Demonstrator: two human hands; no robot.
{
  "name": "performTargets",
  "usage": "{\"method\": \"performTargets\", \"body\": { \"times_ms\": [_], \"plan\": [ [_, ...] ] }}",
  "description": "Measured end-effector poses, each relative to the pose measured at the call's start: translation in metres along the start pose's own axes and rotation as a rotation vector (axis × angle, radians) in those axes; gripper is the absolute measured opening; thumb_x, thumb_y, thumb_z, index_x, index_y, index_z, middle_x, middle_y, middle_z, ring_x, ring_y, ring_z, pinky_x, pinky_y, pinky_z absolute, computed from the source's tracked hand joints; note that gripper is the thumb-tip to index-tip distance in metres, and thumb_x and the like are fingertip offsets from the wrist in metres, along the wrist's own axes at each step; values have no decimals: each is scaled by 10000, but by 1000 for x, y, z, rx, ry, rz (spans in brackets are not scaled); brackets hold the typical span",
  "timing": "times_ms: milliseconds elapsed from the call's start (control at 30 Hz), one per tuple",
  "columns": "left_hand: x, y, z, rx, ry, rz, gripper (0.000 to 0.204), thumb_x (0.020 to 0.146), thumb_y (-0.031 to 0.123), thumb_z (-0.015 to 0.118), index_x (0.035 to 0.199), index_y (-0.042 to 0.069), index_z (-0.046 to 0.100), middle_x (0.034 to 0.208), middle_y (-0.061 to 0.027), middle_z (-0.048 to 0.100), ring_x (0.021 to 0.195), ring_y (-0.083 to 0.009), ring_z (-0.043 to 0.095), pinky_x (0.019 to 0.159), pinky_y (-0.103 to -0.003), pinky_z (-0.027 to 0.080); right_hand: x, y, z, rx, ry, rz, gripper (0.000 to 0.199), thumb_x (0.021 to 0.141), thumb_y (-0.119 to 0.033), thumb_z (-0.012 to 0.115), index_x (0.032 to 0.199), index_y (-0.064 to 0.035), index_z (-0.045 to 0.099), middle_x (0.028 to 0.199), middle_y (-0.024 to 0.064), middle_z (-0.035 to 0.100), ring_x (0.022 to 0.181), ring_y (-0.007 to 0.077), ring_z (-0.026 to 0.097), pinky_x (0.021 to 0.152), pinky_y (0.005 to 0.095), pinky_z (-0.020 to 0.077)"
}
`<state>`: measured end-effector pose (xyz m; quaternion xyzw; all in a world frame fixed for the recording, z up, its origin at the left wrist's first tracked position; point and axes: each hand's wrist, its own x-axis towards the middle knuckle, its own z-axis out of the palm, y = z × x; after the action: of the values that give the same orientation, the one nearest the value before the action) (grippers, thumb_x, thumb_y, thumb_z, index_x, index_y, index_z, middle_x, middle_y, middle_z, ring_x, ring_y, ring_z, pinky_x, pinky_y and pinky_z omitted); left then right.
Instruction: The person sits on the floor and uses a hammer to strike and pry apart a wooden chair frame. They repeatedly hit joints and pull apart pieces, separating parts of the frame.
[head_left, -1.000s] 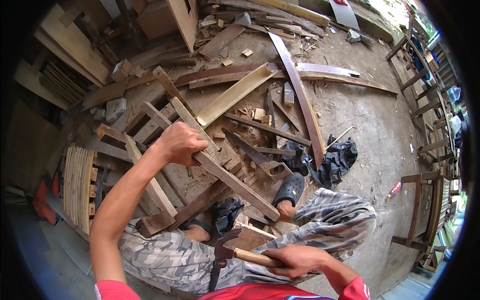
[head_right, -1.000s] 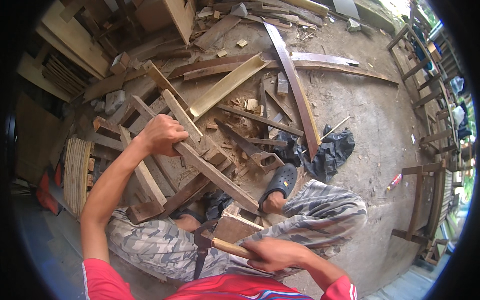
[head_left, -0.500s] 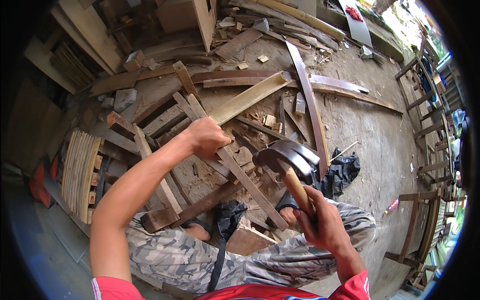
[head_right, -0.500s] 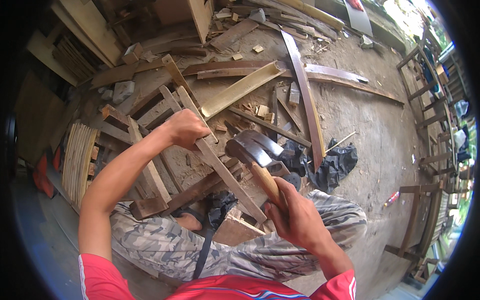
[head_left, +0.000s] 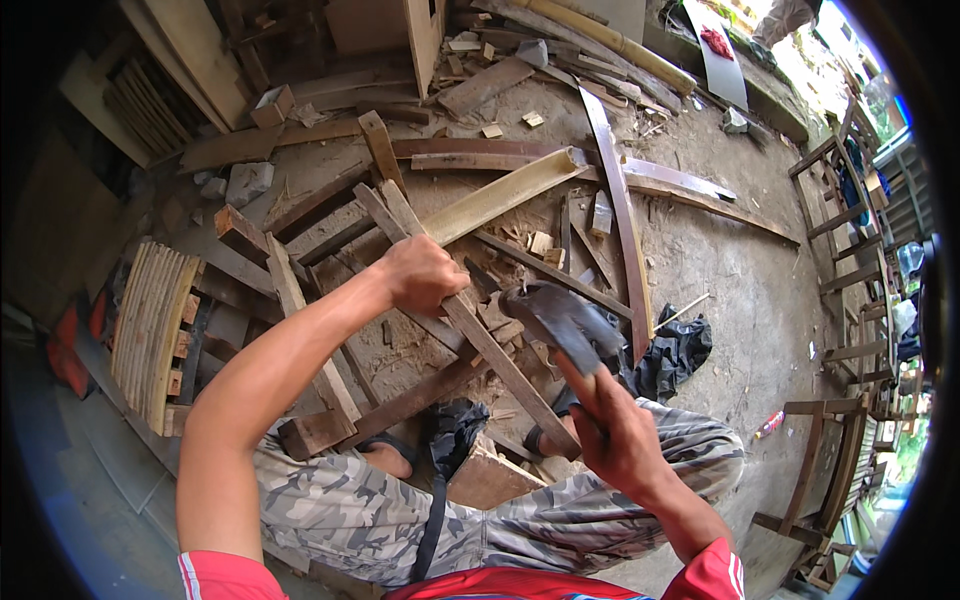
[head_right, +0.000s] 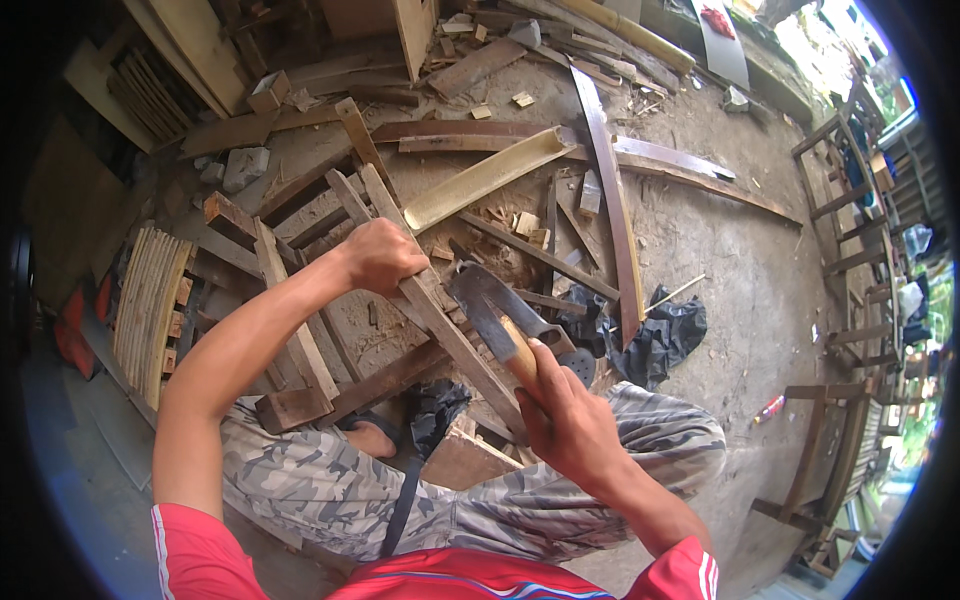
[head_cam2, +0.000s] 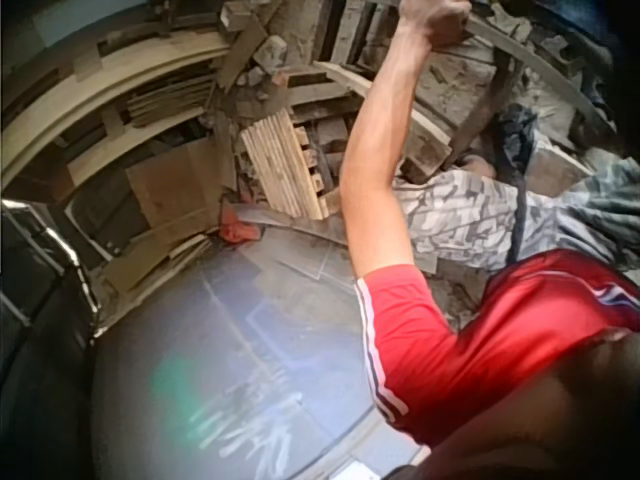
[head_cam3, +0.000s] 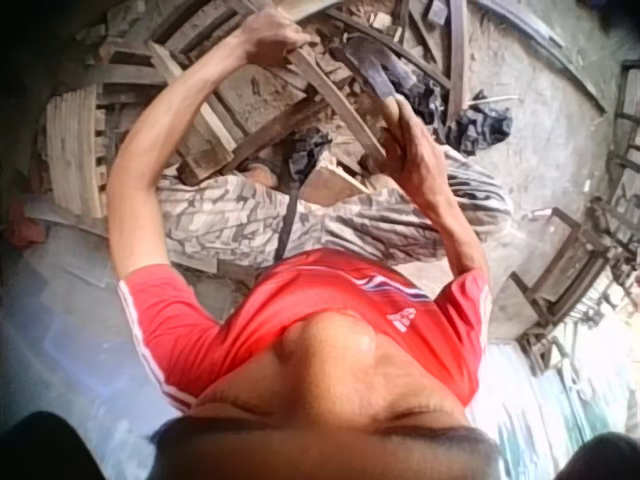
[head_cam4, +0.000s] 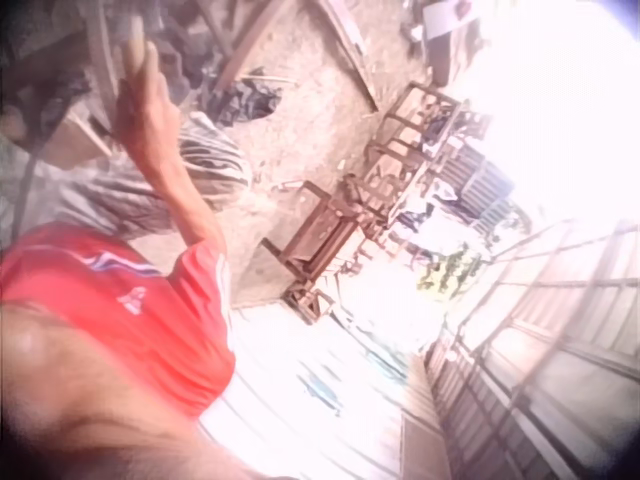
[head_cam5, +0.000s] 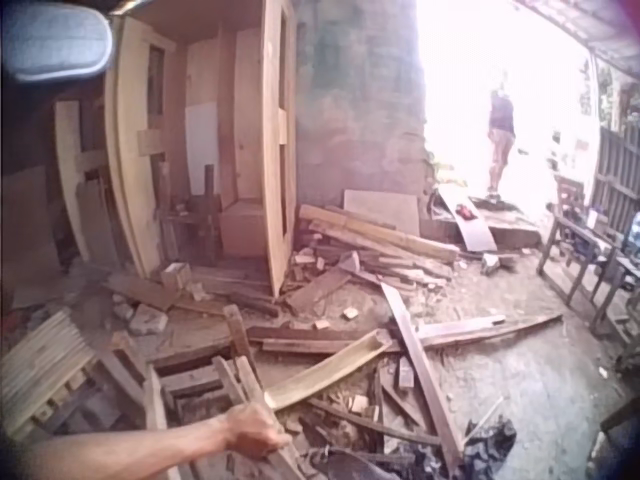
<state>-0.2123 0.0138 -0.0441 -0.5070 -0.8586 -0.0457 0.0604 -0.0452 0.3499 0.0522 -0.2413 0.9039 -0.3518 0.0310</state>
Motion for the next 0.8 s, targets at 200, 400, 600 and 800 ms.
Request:
{"method": "performTargets", "body": {
  "times_ms": [200, 400, 600, 800],
  "plan": [
    [-1, -1, 0, -1, 33, 16, 169, 607, 184, 646, 570, 163, 482, 476, -34, 534, 437, -194, 569, 382, -367, 456, 10, -7, -17, 55, -23, 119, 561, 927, -73, 679, 1437, 15, 464, 1019, 270, 675, 862, 424, 700, 744, 408, 546],
    [2, 2, -3, -10, 57, 20, 134, 610, 187, 647, 597, 143, 521, 491, -50, 556, 475, -217, 623, 410, -387, 496, 0, -2, 4, 108, 17, 42, 606, 917, -86, 698, 1461, -3, 442, 1030, 287, 669, 897, 446, 693, 762, 419, 548],
    [-4, 4, -6, 63, 26, 2, 162, 583, 177, 686, 616, 138, 532, 547, -49, 595, 532, -224, 651, 468, -382, 524, 10, -17, -15, 87, -59, 87, 640, 934, -165, 687, 1492, -39, 401, 1007, 296, 670, 873, 471, 672, 717, 500, 540],
    [-2, 1, -4, 83, 10, -18, 180, 569, 171, 699, 621, 144, 529, 573, -39, 608, 556, -207, 655, 502, -366, 534, 5, 0, 0, 94, -139, 201, 625, 932, -155, 677, 1483, -30, 412, 926, 314, 660, 824, 443, 682, 677, 516, 528]
  ]
}}
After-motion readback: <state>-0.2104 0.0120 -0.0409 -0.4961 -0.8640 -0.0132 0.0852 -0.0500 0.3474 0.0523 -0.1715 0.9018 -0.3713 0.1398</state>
